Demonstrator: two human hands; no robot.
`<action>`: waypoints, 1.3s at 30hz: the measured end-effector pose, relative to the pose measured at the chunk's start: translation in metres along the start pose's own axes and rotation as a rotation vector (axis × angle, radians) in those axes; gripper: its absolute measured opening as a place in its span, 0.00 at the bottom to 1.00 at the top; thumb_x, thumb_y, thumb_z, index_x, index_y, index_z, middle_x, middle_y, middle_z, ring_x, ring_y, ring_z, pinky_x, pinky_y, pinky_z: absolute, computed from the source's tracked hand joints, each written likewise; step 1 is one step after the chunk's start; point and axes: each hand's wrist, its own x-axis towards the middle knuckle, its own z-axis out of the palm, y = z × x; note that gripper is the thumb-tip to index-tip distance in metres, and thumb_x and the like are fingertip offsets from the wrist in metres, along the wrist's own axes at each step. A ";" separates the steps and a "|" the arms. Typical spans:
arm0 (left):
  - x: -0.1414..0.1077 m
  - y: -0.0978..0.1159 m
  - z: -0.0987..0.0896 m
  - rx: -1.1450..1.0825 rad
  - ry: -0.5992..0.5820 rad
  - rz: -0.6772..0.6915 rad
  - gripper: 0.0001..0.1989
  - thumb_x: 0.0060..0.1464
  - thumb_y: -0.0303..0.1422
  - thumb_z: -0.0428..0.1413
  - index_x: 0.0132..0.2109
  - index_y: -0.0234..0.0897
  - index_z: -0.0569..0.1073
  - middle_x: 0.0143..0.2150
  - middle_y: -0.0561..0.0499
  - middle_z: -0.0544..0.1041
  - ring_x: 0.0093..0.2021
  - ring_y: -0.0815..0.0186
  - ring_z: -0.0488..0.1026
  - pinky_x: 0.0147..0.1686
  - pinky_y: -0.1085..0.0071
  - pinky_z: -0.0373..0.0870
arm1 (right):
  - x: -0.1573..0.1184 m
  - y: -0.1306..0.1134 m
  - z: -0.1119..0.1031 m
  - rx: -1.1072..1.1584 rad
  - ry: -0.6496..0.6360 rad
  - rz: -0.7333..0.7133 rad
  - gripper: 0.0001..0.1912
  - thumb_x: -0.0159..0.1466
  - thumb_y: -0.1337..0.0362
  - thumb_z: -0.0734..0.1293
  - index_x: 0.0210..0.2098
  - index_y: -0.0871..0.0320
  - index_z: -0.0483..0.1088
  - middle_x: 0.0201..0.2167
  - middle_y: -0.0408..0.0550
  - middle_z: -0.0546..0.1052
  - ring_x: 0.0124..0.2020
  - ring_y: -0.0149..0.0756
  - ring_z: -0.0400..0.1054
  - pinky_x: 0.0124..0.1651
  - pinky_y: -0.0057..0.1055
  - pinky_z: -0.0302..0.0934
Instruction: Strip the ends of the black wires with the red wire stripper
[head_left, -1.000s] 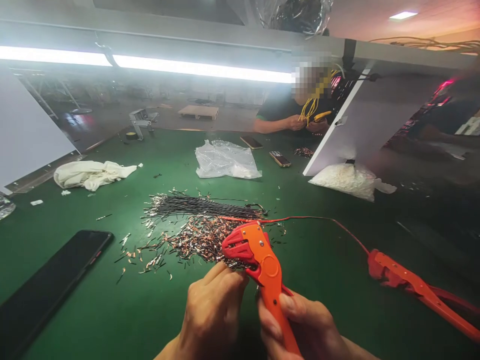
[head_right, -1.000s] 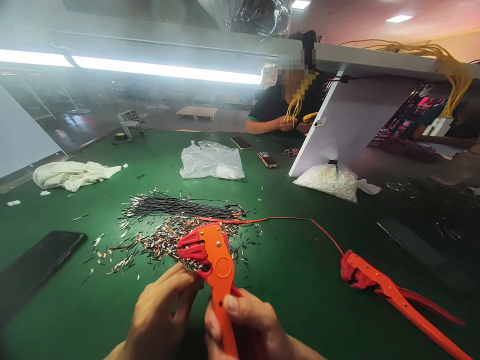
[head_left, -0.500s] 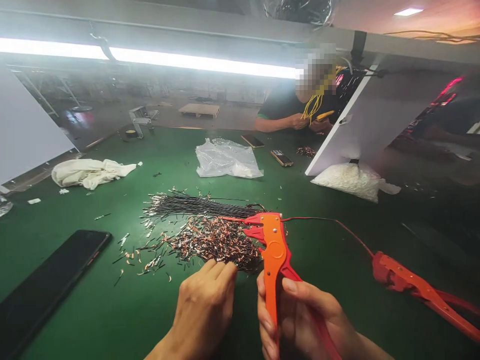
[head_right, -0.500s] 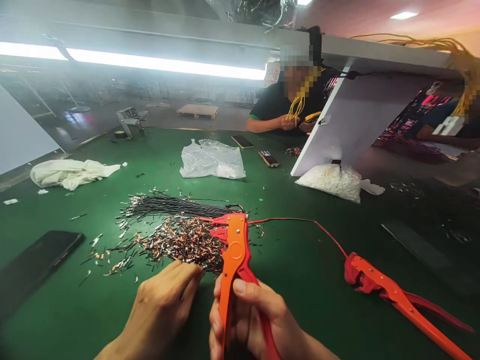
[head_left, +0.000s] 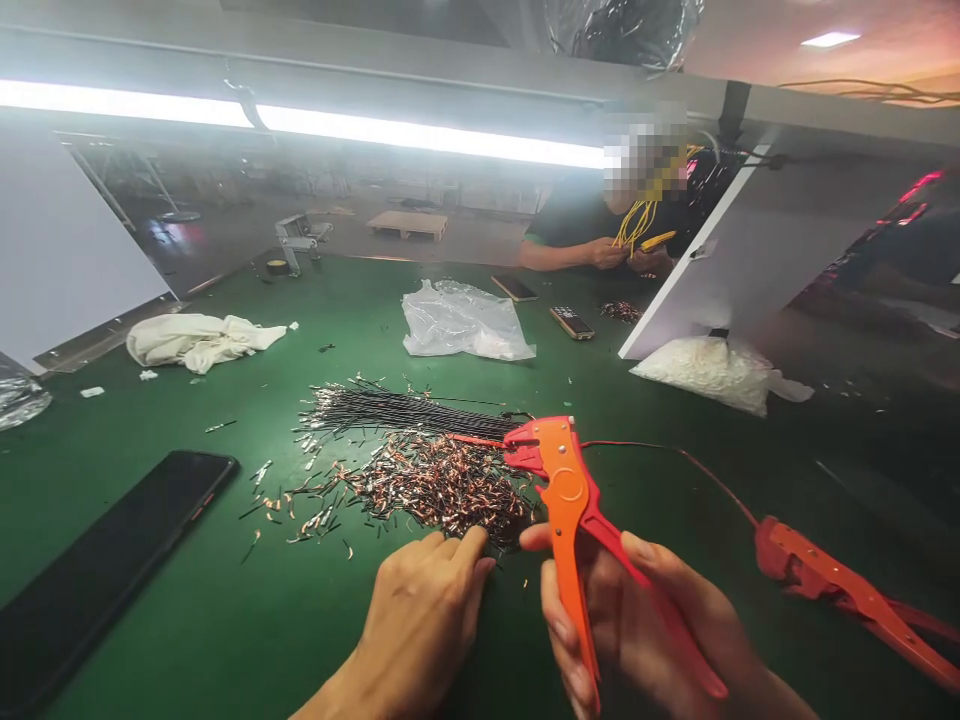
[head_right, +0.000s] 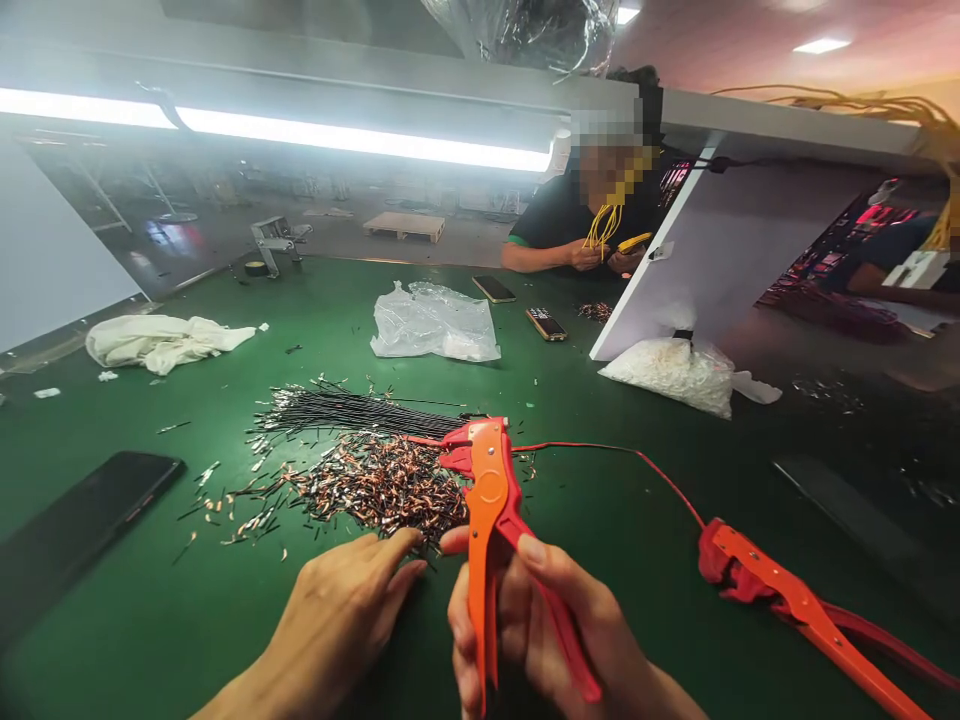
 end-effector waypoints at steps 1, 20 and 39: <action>0.000 0.000 0.001 0.001 0.010 -0.005 0.04 0.56 0.26 0.54 0.36 0.42 0.69 0.21 0.57 0.73 0.20 0.63 0.72 0.22 0.69 0.59 | -0.002 -0.004 0.000 -0.080 0.019 -0.019 0.22 0.65 0.48 0.59 0.50 0.58 0.65 0.33 0.50 0.73 0.29 0.38 0.71 0.34 0.38 0.66; 0.002 0.001 -0.007 -0.040 0.175 0.037 0.10 0.62 0.28 0.46 0.31 0.42 0.65 0.17 0.59 0.70 0.15 0.66 0.67 0.21 0.67 0.57 | 0.005 0.020 -0.037 -2.178 0.566 -0.327 0.25 0.59 0.61 0.66 0.55 0.55 0.61 0.46 0.54 0.73 0.43 0.47 0.73 0.42 0.44 0.73; -0.005 0.000 0.000 0.054 0.102 0.049 0.05 0.54 0.27 0.53 0.34 0.42 0.66 0.18 0.59 0.73 0.16 0.65 0.71 0.21 0.67 0.59 | 0.007 0.022 -0.048 -2.313 0.502 -0.601 0.28 0.58 0.60 0.66 0.56 0.61 0.61 0.41 0.56 0.77 0.38 0.49 0.74 0.37 0.41 0.72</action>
